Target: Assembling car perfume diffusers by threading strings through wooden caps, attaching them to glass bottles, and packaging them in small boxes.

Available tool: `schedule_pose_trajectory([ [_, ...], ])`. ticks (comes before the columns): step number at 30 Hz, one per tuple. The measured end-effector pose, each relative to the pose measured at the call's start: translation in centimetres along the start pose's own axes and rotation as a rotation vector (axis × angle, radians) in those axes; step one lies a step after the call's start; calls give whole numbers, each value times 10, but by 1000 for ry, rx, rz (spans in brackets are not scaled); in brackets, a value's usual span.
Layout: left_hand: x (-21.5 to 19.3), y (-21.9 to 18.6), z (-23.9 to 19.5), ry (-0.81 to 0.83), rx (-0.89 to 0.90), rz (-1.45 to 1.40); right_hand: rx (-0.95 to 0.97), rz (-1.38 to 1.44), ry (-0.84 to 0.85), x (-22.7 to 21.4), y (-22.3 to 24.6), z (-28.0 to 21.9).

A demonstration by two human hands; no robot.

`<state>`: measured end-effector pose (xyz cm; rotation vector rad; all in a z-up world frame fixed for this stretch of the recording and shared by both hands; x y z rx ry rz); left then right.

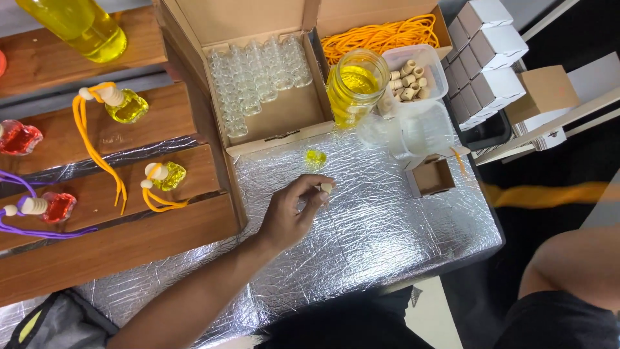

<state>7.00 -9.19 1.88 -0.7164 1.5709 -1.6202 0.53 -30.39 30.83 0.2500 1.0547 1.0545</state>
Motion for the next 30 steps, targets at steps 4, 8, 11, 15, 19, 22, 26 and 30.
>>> schedule_pose_trajectory([
  [4, -4, 3, 2, -56, 13, -30, -17, 116, -45, 39, -14, -14],
  [8, -8, -6, 1, -89, -22, -124, -34, 205, -81, 84, -46, -22],
  [11, -13, 2, 2, -190, -206, -308, 125, 232, 96, 135, -89, -32],
  [15, -18, 14, 6, -215, -191, -368, 102, 205, -20, 169, -126, -44],
  [19, -18, 17, 11, -177, -234, -356, 128, 163, -89, 187, -150, -57],
  [22, -18, 20, 12, -138, -236, -383, 159, 103, -58, 196, -165, -77],
  [26, -18, 18, 17, -121, -256, -403, 163, 96, -50, 195, -166, -77],
  [30, -18, 20, 17, -93, -252, -414, 182, 172, -75, 193, -163, -74],
])
Point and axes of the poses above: each hand's wrist, its own z-axis towards the middle knuckle, its own x-axis out of the palm, y = z × x, the point moved 5 cm from there along z, towards the middle knuckle, and after that the axes turned 13 degrees about -x, right-handed, at the moved point
